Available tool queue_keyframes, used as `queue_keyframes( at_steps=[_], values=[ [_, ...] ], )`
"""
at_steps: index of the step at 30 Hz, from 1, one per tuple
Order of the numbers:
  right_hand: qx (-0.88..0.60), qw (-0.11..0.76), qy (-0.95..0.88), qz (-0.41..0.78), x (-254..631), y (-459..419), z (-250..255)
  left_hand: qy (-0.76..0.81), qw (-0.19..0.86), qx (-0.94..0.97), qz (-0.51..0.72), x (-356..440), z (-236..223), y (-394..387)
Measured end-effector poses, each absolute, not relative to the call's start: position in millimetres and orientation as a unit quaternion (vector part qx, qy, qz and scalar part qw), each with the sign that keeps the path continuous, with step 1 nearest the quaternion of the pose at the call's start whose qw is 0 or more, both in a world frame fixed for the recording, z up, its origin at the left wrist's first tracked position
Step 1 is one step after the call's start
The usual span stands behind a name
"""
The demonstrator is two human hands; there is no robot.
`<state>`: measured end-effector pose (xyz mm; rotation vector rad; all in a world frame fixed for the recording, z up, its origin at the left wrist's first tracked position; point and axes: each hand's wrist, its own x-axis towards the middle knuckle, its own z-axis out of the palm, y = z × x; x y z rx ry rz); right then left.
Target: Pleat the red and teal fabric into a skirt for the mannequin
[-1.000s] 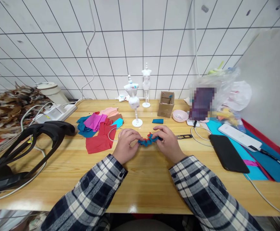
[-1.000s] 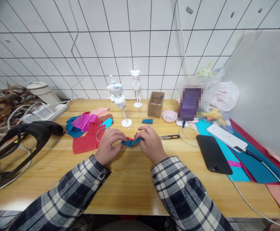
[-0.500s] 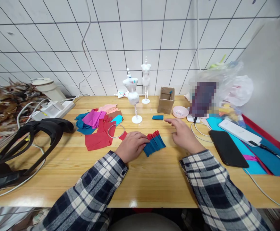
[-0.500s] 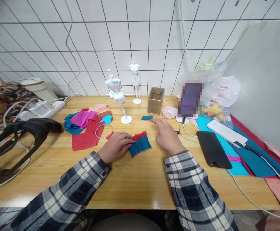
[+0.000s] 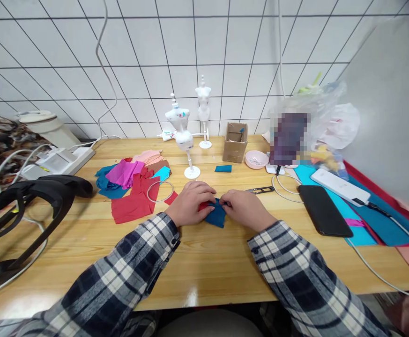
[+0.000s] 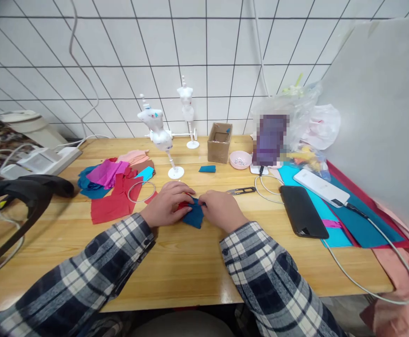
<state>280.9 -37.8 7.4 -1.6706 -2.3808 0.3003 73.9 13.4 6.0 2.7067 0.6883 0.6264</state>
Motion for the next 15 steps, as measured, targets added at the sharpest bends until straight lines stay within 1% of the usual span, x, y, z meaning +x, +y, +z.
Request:
queue_keyframes(
  at_steps=[6,15],
  values=[
    [-0.568,0.169,-0.795,0.134,291.7,-34.6,11.0,0.284,0.146,0.928,0.191,70.5,2.5,4.1],
    [-0.558,0.112,-0.810,0.140,291.1,-38.7,11.8,0.300,0.128,0.925,0.195,70.6,0.6,3.8]
  ],
)
